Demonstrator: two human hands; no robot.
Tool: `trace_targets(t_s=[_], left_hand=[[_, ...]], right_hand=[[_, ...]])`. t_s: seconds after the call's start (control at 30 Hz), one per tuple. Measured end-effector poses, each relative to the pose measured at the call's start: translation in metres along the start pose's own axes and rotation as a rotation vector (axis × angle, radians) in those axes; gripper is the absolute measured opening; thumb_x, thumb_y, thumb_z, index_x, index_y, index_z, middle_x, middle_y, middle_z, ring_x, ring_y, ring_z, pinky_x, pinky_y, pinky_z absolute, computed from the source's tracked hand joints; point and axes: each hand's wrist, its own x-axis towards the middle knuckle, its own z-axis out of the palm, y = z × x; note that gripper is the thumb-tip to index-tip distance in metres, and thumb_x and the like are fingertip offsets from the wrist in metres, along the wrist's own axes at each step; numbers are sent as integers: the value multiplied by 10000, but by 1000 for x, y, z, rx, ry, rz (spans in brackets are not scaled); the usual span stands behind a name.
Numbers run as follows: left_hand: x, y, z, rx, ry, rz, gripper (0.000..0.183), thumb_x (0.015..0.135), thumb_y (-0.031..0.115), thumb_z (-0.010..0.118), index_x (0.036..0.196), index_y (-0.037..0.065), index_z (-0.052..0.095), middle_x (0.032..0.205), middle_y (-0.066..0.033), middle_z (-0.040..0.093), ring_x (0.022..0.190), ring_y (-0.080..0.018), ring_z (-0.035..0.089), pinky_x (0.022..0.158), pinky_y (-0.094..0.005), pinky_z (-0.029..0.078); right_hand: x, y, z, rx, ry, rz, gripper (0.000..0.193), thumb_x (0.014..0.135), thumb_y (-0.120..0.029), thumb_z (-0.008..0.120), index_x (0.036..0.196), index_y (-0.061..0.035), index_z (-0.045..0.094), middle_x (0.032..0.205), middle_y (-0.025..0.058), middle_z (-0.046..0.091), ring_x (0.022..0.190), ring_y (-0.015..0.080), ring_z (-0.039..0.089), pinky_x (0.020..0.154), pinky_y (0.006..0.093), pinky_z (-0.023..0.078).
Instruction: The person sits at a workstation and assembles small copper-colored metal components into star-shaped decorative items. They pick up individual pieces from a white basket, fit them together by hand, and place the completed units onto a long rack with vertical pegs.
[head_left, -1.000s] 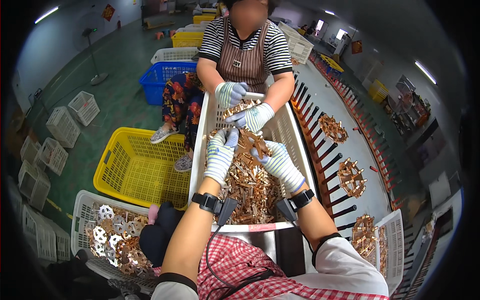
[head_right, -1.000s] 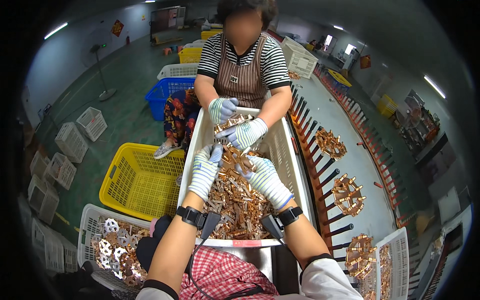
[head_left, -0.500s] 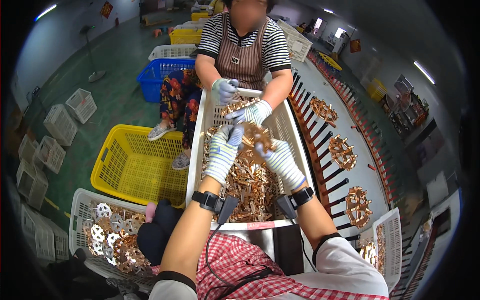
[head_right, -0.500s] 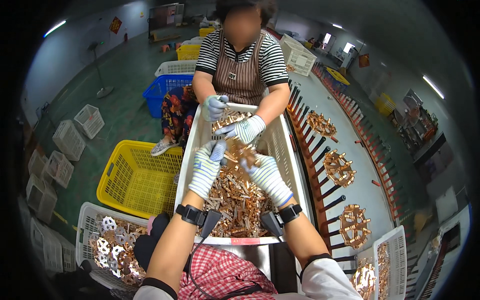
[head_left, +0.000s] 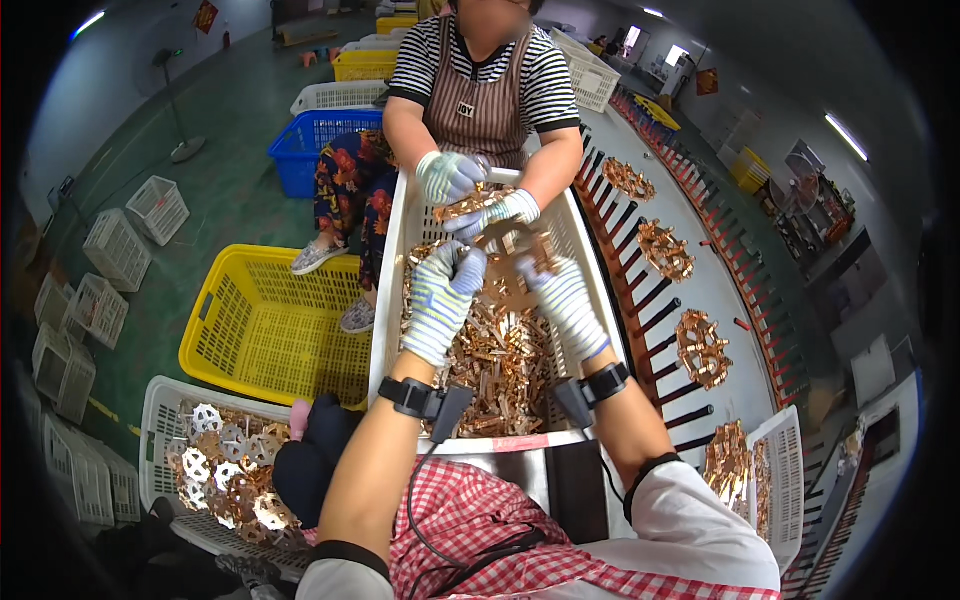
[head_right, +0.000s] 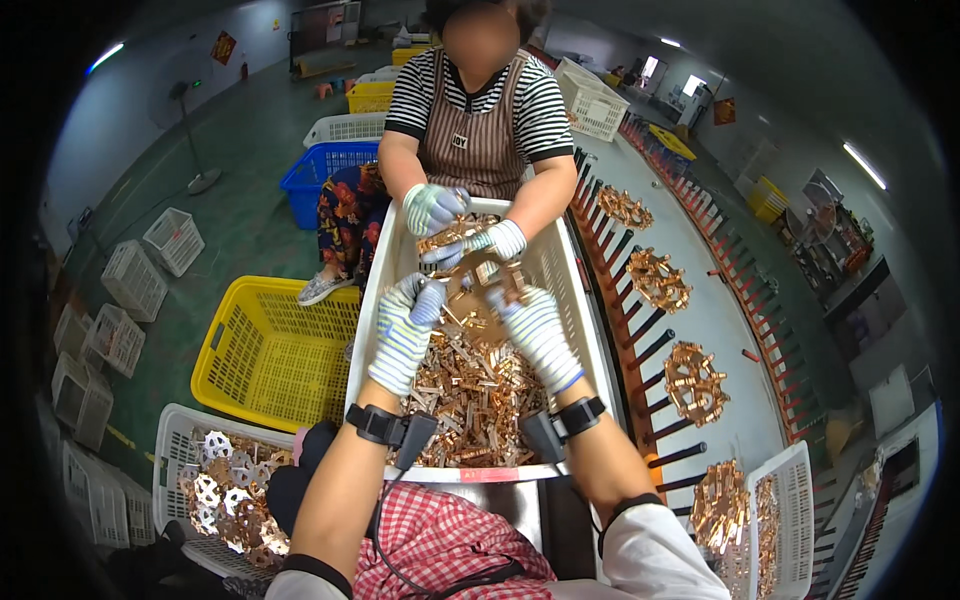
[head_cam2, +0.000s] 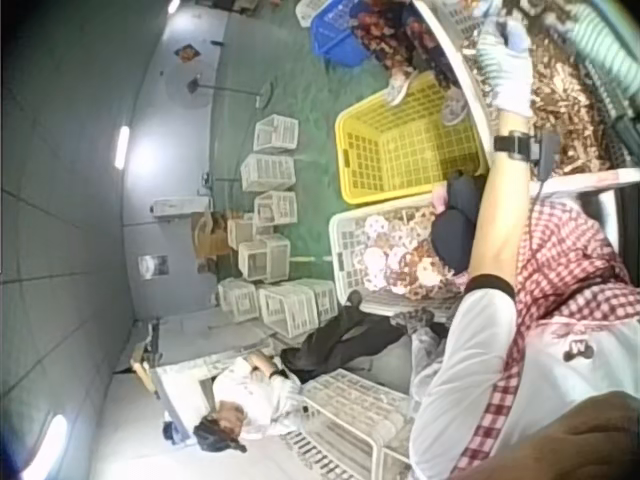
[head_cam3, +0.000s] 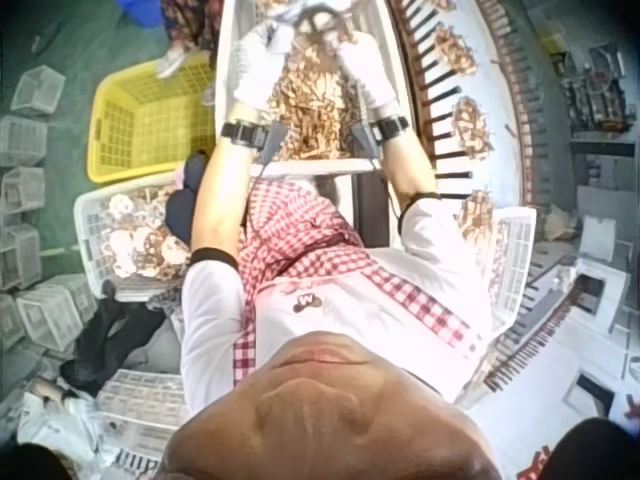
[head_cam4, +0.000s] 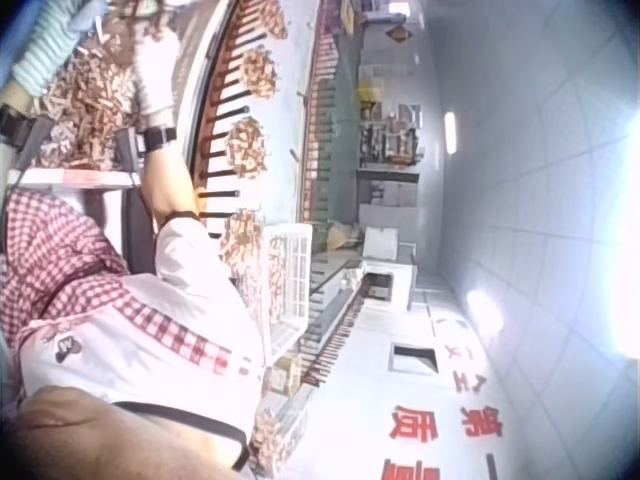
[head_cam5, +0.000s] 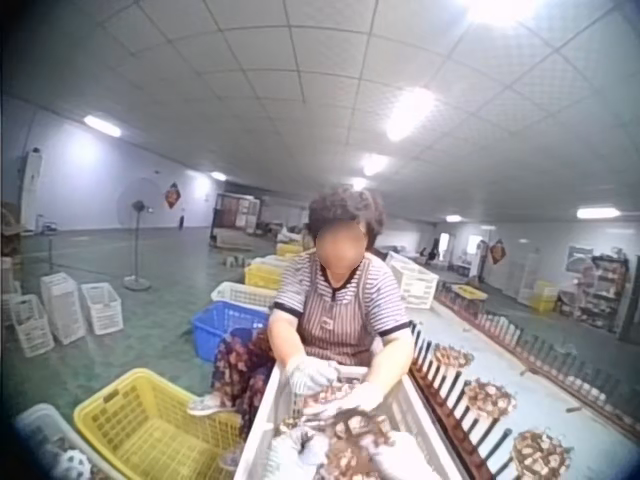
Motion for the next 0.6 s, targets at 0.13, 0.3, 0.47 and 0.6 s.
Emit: trace_targets(t_s=[0.13,0.3,0.47,0.6], left_hand=[[-24,14,8,59,-90,-178,162,886,187,637,865,27,630,725,46,577,598,-39,463,553,-214,404],[-41,7,-2,309,-110,-104,216,823,212,685,836,10,611,657,7,570,586,-56,472,540,-236,422],[-69,36,-1,850,-147,190,260,756,295,695,804,57,601,568,-101,573,503,-208,567,532,-344,480],[-91,50,-6,850,-120,303,223,774,268,654,777,52,596,592,-109,597,528,-207,593,535,-342,481]], right_hand=[[-41,-6,7,-150,-103,-14,256,854,-204,654,1000,7,657,759,5,646,688,86,537,623,268,460],[-62,-24,16,-549,-316,-261,394,782,-217,664,1147,-75,617,851,215,638,778,352,627,719,385,499],[-90,-15,9,-588,-290,-207,410,767,-224,666,1153,-91,622,821,221,636,791,367,624,710,407,501],[-108,-16,15,-140,-145,52,349,802,-152,654,1121,-14,630,810,115,695,732,190,662,666,343,515]])
